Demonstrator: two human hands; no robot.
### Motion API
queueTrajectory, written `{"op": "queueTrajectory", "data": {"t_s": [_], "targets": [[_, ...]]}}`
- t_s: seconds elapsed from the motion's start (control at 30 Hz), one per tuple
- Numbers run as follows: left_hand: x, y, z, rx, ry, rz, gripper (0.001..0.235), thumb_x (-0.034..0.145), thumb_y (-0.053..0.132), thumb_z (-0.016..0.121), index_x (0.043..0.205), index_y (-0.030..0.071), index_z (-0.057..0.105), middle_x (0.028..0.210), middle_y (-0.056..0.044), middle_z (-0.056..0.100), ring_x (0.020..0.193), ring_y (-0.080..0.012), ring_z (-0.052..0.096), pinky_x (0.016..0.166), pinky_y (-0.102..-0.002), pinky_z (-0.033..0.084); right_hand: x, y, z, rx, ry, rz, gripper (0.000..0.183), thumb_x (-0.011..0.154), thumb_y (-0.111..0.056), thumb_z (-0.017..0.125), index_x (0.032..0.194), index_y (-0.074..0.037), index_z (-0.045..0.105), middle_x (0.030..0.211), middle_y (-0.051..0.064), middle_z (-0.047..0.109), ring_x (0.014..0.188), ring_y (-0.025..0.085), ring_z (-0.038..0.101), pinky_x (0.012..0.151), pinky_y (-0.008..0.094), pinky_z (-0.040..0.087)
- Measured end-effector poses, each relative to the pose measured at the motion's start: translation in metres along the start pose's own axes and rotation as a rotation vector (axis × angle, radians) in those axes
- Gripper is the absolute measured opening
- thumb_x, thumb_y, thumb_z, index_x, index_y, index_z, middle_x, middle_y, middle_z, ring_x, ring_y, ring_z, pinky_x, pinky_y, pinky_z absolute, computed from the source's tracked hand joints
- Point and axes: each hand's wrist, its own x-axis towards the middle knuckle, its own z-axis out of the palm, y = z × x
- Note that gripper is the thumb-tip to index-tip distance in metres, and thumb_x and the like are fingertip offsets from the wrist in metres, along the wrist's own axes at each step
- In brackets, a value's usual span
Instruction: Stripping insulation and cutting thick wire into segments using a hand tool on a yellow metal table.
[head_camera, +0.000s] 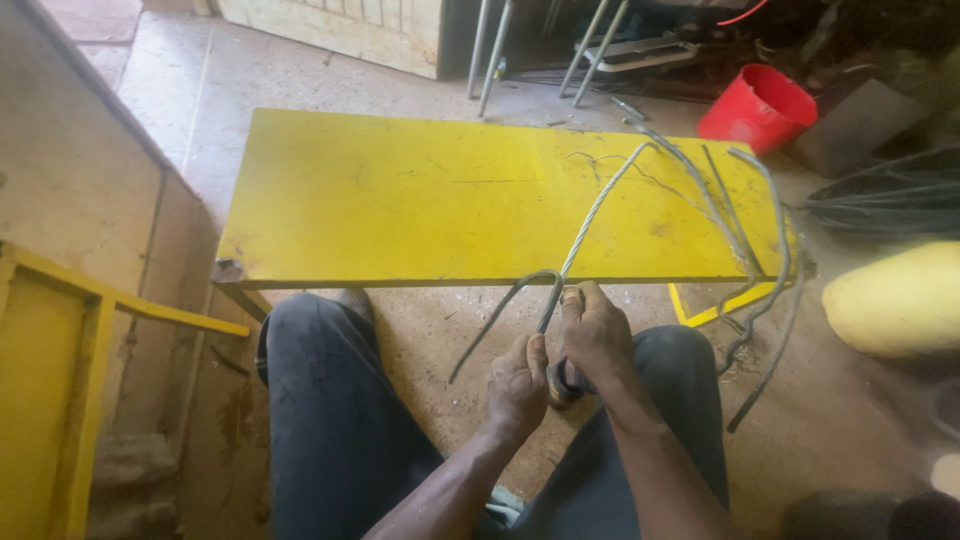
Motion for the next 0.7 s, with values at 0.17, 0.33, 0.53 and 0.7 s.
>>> {"op": "queueTrajectory", "data": {"t_s": [0.17, 0.33, 0.53, 0.7], "targets": [[-0.011, 0.017, -0.006, 0.207, -0.049, 0.081, 0.044, 0.112, 0.049, 0.033, 0.103, 0.019, 0.063, 0.076, -0.002, 0.062, 0.064, -0.0175, 0.061, 0.059, -0.035, 0.053, -0.004, 0.013, -0.001, 0.315, 0.085, -0.057, 0.038, 0.109, -0.042, 0.043, 0.123, -0.018, 0.067, 0.098, 0.006, 0.075, 0.09, 0.021, 0.074, 0.076, 0.035, 0.061], [-0.011, 0.027, -0.035, 0.286, -0.05, 0.083, 0.044, 0.111, 0.05, 0.033, 0.105, 0.021, 0.065, 0.077, -0.001, 0.064, 0.065, -0.0162, 0.062, 0.066, -0.035, 0.055, 0.003, 0.008, 0.005, 0.335, 0.062, -0.162, 0.034, 0.109, -0.041, 0.044, 0.112, -0.016, 0.068, 0.08, 0.003, 0.071, 0.07, 0.016, 0.066, 0.064, 0.035, 0.053], [-0.006, 0.035, -0.057, 0.021, -0.145, -0.165, 0.045, 0.111, 0.046, 0.036, 0.103, 0.016, 0.069, 0.093, -0.006, 0.069, 0.088, -0.0182, 0.068, 0.087, -0.036, 0.06, -0.002, -0.02, 0.013, 0.272, -0.069, 0.025, 0.038, 0.111, -0.04, 0.042, 0.114, -0.014, 0.069, 0.096, 0.009, 0.07, 0.088, 0.02, 0.068, 0.077, 0.038, 0.056], [-0.002, 0.019, -0.057, -0.526, -0.308, -0.313, 0.059, 0.116, 0.048, 0.029, 0.089, 0.013, 0.068, 0.065, -0.001, 0.051, 0.05, -0.0117, 0.038, 0.047, -0.028, 0.034, -0.006, -0.033, 0.009, 0.305, -0.18, 0.072, 0.036, 0.113, -0.04, 0.04, 0.123, -0.017, 0.064, 0.092, 0.005, 0.072, 0.086, 0.018, 0.074, 0.077, 0.032, 0.063]]}}
